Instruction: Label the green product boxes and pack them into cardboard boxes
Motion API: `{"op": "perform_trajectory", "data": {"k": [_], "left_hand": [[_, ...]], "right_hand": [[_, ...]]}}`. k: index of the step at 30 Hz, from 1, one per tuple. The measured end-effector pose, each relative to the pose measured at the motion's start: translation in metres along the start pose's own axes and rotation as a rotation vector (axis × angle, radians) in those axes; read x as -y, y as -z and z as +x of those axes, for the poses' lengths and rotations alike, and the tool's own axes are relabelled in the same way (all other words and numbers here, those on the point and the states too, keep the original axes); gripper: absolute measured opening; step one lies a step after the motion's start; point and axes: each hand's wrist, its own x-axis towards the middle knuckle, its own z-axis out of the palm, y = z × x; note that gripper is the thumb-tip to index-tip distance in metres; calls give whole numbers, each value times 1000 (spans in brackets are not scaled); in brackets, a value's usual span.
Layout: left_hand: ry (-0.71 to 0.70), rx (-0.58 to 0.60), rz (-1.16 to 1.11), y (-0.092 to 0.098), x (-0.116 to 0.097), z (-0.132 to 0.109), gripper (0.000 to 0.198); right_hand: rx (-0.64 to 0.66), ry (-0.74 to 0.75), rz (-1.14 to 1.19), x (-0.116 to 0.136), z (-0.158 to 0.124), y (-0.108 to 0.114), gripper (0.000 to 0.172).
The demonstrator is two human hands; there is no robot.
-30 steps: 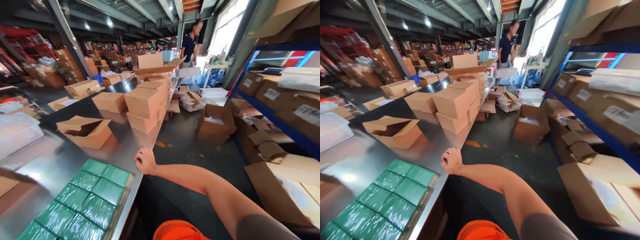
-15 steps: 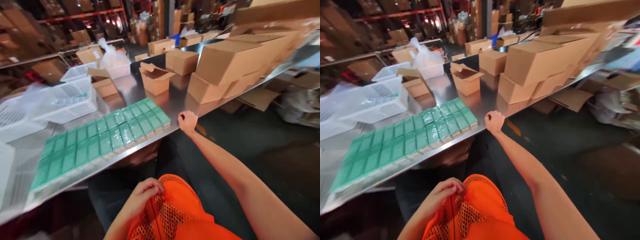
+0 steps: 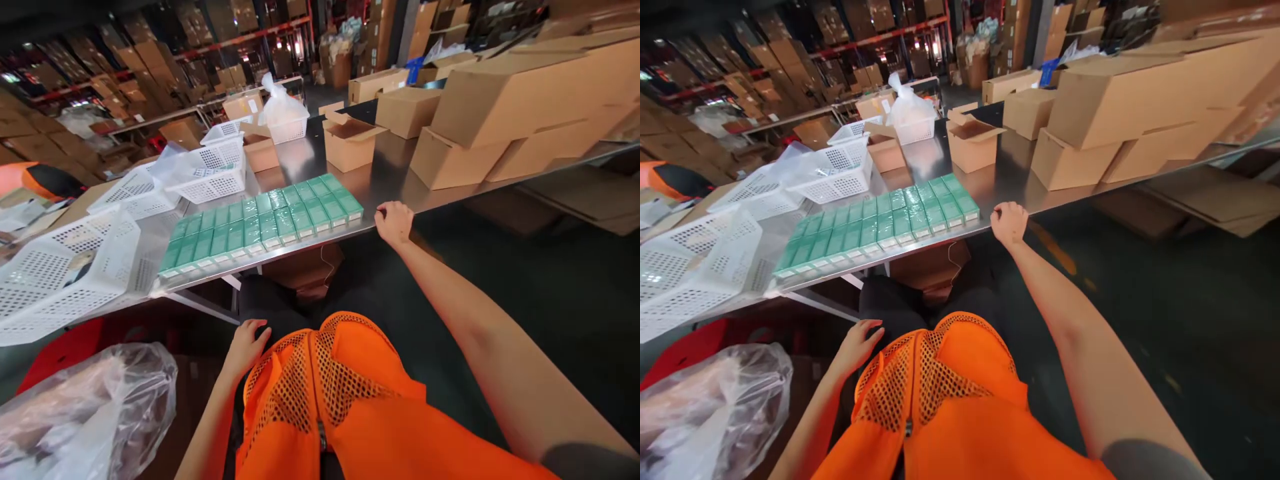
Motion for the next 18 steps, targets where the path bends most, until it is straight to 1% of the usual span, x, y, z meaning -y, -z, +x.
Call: {"op": "perform_trajectory", "data": {"k": [3,9,12,14,18], "left_hand": [[40,-11,59,-10,9,13,35],[94,36,104,-20,11,40,31],[130,63,73,-21,12,52,30],[155,79,31,-20,14,57,30],[208,89,-13,-15,13,63,28]], "right_hand": [[22,40,22,-4,-3,-2,27],[87,116,51,-13,-4,-4,39],[89,130,57,-14,-5,-6,43],[78,166,72,-15,-8,-7,44],[36,245,141,-21,-14,-12,47]]}}
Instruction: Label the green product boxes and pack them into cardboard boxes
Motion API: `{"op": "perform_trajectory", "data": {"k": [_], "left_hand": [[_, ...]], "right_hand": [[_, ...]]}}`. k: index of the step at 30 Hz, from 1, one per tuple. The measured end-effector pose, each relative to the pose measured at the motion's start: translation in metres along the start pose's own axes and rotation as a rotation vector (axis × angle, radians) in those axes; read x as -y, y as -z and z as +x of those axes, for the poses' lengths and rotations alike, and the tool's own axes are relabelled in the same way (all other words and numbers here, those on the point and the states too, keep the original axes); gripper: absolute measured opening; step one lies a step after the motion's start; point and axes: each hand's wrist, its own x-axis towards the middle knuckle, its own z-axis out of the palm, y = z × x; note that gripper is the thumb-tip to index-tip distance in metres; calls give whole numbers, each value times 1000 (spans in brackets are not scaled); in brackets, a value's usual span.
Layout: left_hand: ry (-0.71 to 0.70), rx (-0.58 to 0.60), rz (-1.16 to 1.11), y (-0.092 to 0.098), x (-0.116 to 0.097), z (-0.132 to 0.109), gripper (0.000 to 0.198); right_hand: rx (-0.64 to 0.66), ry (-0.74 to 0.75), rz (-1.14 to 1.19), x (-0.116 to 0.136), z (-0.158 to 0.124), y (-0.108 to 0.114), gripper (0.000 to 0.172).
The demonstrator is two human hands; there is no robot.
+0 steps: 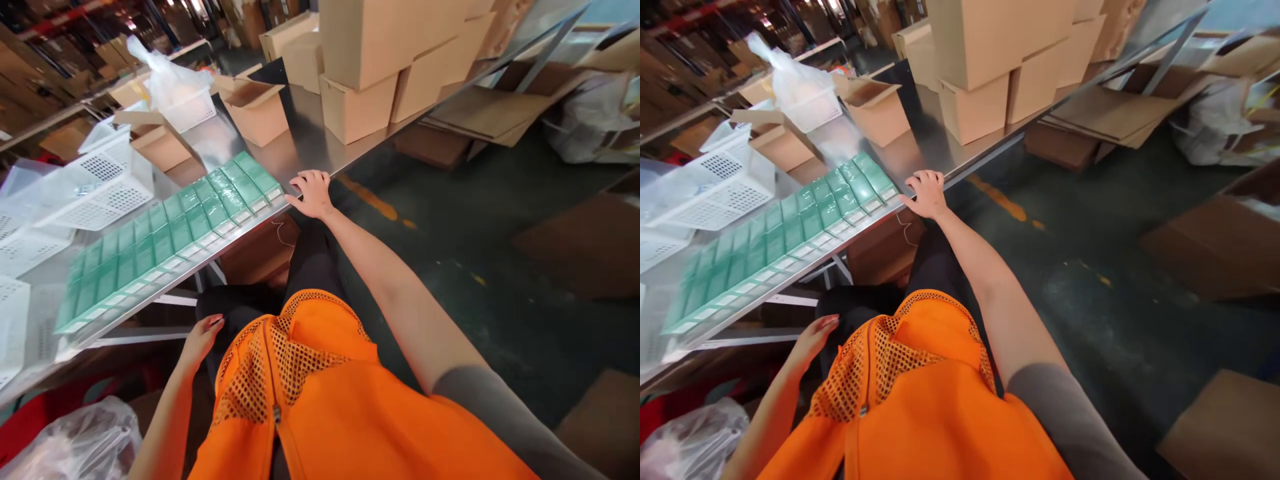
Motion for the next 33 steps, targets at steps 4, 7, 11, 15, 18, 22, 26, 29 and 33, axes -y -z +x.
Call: {"op": "perform_trajectory", "data": {"k": [4,7,11,15,18,22,26,29,33], "left_hand": [[23,9,52,5,0,3,28],[16,28,118,7,6,8,32],[-39,40,210,3,14,14,35],[-130,51,279,-7,15,9,34],[-191,18,317,-14,17,0,37],[-261,-7,332,-20,23,-10,41],[-334,-6,330,-23,26,-12,42],[-384,-13,321,-28,25,-9,40],[-409,-58,304,-34,27,-9,37]], "right_hand": [[-13,33,48,-6,-3,-5,51],[16,59,35,-9,-2,-6,60],[53,68,-1,-8,-2,-8,78],[-22,73,0,-9,-4,-9,83],[-48,69,-14,-10,-4,-12,83],[-46,49,-40,-10,-4,-14,84],[-37,37,-57,-7,-5,-13,80],[-59,14,-77,-3,-5,-13,74],[-99,-35,-101,1,-4,-17,64]]}}
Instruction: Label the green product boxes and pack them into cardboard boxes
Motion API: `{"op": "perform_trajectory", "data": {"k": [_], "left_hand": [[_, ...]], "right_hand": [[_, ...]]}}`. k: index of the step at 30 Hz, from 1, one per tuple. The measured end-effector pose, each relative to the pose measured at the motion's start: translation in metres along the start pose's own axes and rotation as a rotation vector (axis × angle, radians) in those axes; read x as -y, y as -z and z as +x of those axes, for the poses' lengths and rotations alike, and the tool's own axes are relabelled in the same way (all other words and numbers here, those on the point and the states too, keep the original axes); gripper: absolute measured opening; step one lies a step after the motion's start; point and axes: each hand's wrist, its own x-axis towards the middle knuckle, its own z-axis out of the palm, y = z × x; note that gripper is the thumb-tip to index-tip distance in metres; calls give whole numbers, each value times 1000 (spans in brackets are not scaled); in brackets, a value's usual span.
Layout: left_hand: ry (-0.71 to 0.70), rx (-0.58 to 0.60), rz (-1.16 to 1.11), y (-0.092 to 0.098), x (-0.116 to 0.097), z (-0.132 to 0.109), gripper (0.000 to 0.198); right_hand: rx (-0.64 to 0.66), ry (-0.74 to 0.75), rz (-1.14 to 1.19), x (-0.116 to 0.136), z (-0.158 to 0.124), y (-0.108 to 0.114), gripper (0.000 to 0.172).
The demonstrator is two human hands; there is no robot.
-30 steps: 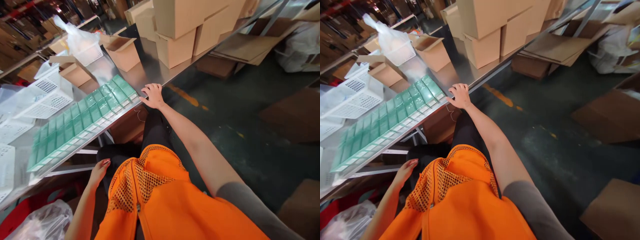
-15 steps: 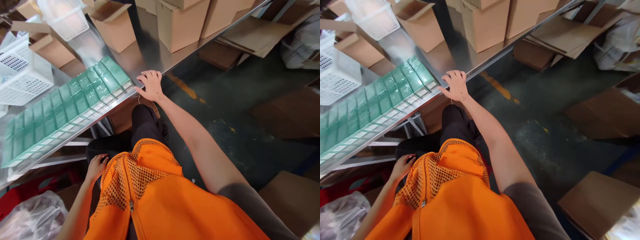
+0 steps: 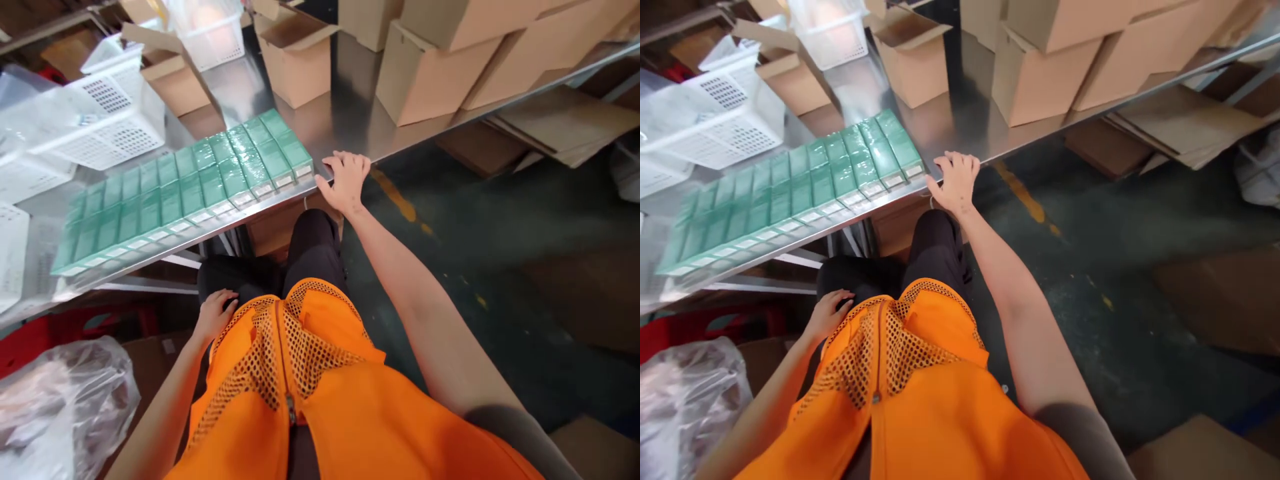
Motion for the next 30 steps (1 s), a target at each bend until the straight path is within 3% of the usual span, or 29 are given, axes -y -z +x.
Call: {"op": "perform_trajectory", "data": {"k": [9,22,26,30], "left_hand": [[-76,-74,-2,-2,5,-19,36],[-310,-27,-42,-10,-28,16,31],[-293,-32,-49,-15,-35,23,34],[-180,-86,-8,-14,-33,35,48]], "right_hand": [[-46,1,-12,-2,0,-10,51],[77,35,-28,0,0,14,60],[116,40,-39,1,1,19,60],[155,39,-38,1,0,23,60]]}}
